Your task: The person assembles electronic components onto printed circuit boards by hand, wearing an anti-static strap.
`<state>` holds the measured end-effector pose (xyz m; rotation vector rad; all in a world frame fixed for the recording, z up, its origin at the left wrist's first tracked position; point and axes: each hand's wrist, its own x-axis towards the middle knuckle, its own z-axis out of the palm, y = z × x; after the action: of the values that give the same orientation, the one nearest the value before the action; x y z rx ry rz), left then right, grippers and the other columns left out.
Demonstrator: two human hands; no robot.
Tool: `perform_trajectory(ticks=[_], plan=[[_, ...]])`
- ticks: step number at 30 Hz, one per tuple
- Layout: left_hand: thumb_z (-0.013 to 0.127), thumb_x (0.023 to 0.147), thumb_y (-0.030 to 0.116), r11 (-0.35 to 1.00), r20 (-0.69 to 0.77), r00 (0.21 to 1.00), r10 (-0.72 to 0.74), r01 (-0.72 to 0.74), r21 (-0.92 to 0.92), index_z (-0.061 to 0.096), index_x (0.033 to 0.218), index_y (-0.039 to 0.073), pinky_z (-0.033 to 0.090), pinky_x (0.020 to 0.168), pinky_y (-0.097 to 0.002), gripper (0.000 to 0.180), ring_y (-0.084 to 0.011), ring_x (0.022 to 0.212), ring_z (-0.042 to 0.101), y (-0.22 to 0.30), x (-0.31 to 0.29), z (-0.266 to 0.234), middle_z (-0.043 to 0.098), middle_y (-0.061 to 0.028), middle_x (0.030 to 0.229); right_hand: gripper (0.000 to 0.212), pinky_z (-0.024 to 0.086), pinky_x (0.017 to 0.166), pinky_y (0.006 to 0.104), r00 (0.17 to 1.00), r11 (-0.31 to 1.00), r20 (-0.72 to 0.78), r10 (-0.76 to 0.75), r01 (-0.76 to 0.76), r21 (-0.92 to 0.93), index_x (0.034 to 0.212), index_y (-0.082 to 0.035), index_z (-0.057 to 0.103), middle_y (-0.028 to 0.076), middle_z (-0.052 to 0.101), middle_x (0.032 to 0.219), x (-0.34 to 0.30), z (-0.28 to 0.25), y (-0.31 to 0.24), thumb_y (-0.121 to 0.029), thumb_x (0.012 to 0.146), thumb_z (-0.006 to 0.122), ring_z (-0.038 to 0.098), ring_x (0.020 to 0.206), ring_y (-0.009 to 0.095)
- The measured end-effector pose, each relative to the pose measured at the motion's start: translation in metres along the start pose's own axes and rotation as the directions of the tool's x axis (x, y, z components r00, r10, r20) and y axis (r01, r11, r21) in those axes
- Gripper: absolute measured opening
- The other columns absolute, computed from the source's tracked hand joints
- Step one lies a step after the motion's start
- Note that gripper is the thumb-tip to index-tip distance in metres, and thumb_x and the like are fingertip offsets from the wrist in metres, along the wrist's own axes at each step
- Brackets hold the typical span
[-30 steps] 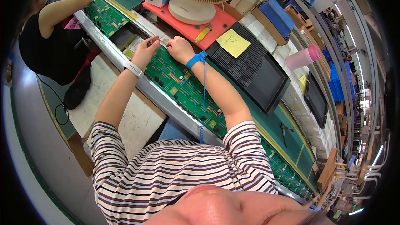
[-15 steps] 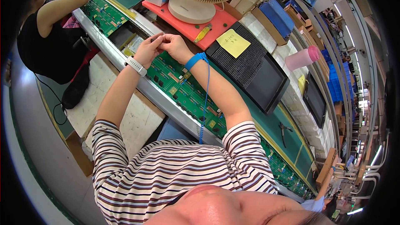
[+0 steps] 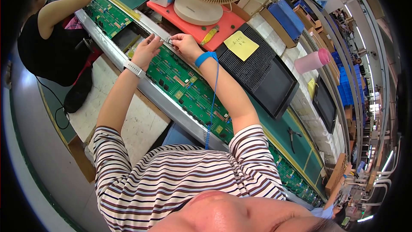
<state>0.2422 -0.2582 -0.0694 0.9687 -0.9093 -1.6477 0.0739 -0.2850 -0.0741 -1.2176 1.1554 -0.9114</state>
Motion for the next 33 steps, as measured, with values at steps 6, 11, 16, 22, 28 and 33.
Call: perform_trajectory(ticks=[6, 11, 16, 22, 28, 33], plan=[[0.05, 0.087, 0.025, 1.0, -0.041, 0.999, -0.009, 0.01, 0.029, 0.026, 0.13, 0.001, 0.04, 0.081, -0.0239, 0.055, -0.0155, 0.108, 0.047, 0.007, -0.005, -0.007, 0.046, -0.0078, 0.12, 0.021, 0.046, 0.073, 0.0387, 0.942, 0.57, 0.133, -0.309, 0.295, -0.767, 0.079, -0.009, 0.066, 0.017, 0.061, 0.081, 0.002, 0.004, -0.001, -0.011, 0.069, 0.047, 0.057, 0.079, 0.032], [0.05, 0.087, 0.025, 1.0, -0.033, 0.999, -0.019, 0.019, 0.019, 0.026, 0.129, 0.001, 0.04, 0.081, -0.0237, 0.055, -0.0152, 0.106, 0.048, 0.005, -0.004, -0.002, 0.046, -0.0081, 0.12, 0.019, 0.045, 0.074, 0.039, 0.91, 0.448, 0.139, -0.39, 0.32, -0.835, 0.079, -0.009, 0.066, 0.019, 0.056, 0.083, 0.004, 0.011, 0.004, -0.012, 0.071, 0.049, 0.055, 0.082, 0.033], [0.051, 0.086, 0.025, 0.999, -0.04, 0.999, -0.022, 0.024, 0.027, 0.026, 0.13, 0.001, 0.04, 0.08, -0.0235, 0.055, -0.0147, 0.105, 0.049, 0.007, -0.003, 0.0, 0.048, -0.0078, 0.118, 0.018, 0.045, 0.072, 0.0391, 0.902, 0.436, 0.124, -0.413, 0.315, -0.843, 0.079, -0.008, 0.065, 0.018, 0.056, 0.081, -0.001, 0.015, 0.0, -0.013, 0.072, 0.049, 0.055, 0.078, 0.032], [0.054, 0.084, 0.027, 0.997, -0.06, 0.995, 0.083, -0.082, 0.004, 0.03, 0.129, 0.001, 0.038, 0.08, -0.0226, 0.058, -0.0104, 0.095, 0.048, 0.001, 0.001, -0.005, 0.051, -0.0034, 0.107, 0.021, 0.045, 0.071, 0.0373, 0.911, 0.539, 0.132, -0.389, 0.342, -0.769, 0.086, -0.003, 0.06, 0.016, 0.056, 0.084, -0.012, 0.021, -0.009, -0.017, 0.071, 0.057, 0.055, 0.079, 0.03], [0.051, 0.086, 0.024, 0.986, 0.063, 0.995, 0.072, -0.062, -0.153, 0.034, 0.127, 0.001, 0.041, 0.075, -0.023, 0.05, -0.0094, 0.085, 0.049, 0.002, 0.001, 0.01, 0.052, -0.0035, 0.101, 0.023, 0.044, 0.064, 0.0304, 0.885, 0.818, 0.09, -0.458, 0.458, -0.348, 0.086, 0.0, 0.055, 0.013, 0.058, 0.081, -0.03, 0.047, -0.029, -0.017, 0.072, 0.061, 0.056, 0.072, 0.02], [0.053, 0.085, 0.026, 0.988, 0.024, 0.99, 0.14, -0.141, 0.056, 0.032, 0.127, -0.001, 0.042, 0.077, -0.0241, 0.055, -0.0121, 0.089, 0.05, 0.006, 0.007, 0.006, 0.052, -0.0067, 0.102, 0.016, 0.041, 0.057, 0.0213, 0.97, 0.973, 0.078, -0.231, 0.23, 0.021, 0.086, -0.001, 0.056, 0.003, 0.057, 0.074, -0.013, 0.038, -0.022, -0.014, 0.077, 0.06, 0.049, 0.063, 0.007]])
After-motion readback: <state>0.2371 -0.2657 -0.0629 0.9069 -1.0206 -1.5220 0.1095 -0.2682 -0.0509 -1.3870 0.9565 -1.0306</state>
